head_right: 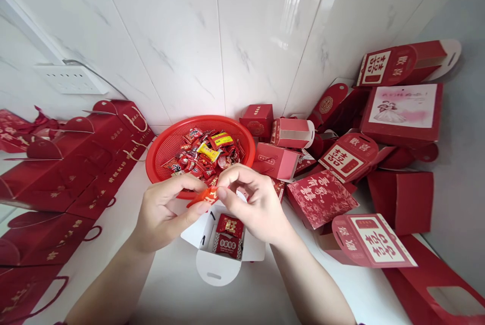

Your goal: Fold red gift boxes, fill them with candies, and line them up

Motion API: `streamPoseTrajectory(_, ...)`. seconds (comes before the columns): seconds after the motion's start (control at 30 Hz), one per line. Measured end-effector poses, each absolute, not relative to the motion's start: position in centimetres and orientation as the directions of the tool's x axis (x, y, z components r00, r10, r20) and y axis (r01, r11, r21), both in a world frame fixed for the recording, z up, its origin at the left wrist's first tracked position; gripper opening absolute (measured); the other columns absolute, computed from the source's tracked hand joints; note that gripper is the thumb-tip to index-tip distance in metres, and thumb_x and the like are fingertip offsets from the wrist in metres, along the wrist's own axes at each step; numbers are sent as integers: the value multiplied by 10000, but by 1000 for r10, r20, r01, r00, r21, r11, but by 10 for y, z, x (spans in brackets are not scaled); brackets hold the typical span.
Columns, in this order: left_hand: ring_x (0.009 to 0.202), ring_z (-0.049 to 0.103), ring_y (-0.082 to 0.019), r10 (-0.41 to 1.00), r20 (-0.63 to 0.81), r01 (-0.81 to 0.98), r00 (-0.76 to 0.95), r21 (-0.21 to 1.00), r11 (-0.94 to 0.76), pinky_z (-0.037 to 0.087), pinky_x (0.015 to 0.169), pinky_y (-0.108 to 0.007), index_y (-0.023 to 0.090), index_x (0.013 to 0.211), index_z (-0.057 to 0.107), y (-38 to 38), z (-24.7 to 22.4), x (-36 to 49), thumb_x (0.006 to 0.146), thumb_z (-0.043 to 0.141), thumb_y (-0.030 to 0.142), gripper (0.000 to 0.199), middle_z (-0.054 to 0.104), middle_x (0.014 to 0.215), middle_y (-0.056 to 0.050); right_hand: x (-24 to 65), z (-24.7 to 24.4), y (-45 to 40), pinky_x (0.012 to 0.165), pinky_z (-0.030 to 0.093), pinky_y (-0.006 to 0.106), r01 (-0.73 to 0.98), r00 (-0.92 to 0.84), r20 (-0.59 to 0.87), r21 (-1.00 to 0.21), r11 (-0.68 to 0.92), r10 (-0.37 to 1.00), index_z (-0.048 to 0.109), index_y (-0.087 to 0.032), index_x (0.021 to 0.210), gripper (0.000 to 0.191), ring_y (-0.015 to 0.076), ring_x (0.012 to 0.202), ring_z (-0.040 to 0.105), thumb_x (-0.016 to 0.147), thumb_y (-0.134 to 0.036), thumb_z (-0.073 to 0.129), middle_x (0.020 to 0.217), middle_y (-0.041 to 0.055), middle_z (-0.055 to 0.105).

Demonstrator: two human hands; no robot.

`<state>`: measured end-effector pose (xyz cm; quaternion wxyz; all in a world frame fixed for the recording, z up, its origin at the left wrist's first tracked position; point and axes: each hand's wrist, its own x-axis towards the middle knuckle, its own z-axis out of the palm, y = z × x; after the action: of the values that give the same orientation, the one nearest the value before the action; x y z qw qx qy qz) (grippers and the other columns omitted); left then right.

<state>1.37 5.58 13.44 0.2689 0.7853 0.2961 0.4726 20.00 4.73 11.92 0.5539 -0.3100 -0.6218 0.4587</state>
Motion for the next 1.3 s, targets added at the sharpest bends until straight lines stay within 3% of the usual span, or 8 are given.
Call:
streamPoseTrajectory(0.1,662,668,-129,753,542,171,373,758,-629,551,617,-226,167,864,680,56,136,13,838,701,166,33,722,768,-18,198,114,52,603,405,262,-301,-303,215,-946,121,928,636,-194,800,185,126,652,489,916,-338,652,780,13,605)
streamPoseTrajectory(0.17,635,656,-122,777,515,190,363,775,-603,544,594,-219,167,845,678,57,136,12,837,695,166,19,715,744,-10,197,113,54,589,383,259,-309,-314,178,-948,77,933,643,-191,813,201,124,635,462,906,-369,663,765,11,599)
streamPoseTrajectory(0.4,618,623,-115,820,433,318,374,771,-552,527,576,-206,171,781,656,59,136,10,815,676,169,40,684,699,11,196,121,50,718,437,306,11,-193,348,-934,357,917,652,-209,846,176,173,794,571,939,-358,633,844,29,628)
streamPoseTrajectory(0.53,623,615,-111,821,427,321,379,772,-549,520,585,-201,170,767,646,60,136,11,819,673,169,58,670,684,18,195,118,49,746,454,322,84,-164,433,-889,450,886,660,-210,837,153,182,812,598,944,-316,633,846,38,651)
streamPoseTrajectory(0.73,656,631,-110,790,474,321,389,734,-598,518,619,-200,172,778,654,63,133,12,816,694,175,55,684,718,17,196,116,51,725,436,301,73,-188,369,-919,387,910,625,-203,848,182,163,779,568,961,-345,610,833,26,619)
streamPoseTrajectory(0.9,612,610,-104,760,506,280,407,723,-631,507,599,-207,170,770,649,62,135,11,818,697,178,68,672,689,18,196,114,54,713,438,289,-146,-297,256,-964,221,920,616,-188,828,232,148,738,530,957,-382,610,793,14,590)
streamPoseTrajectory(1.1,608,619,-103,824,450,287,345,785,-549,495,555,-184,160,760,659,61,138,9,823,685,188,73,678,679,18,191,112,54,756,464,302,-157,-228,292,-952,261,929,669,-192,884,192,163,802,588,938,-375,646,851,27,637)
streamPoseTrajectory(1.3,667,668,-125,831,433,297,349,790,-536,541,628,-213,158,807,682,63,138,8,821,694,187,34,718,740,2,194,112,55,737,483,272,-159,-228,315,-946,284,921,694,-192,872,110,141,787,612,915,-293,687,849,17,660)
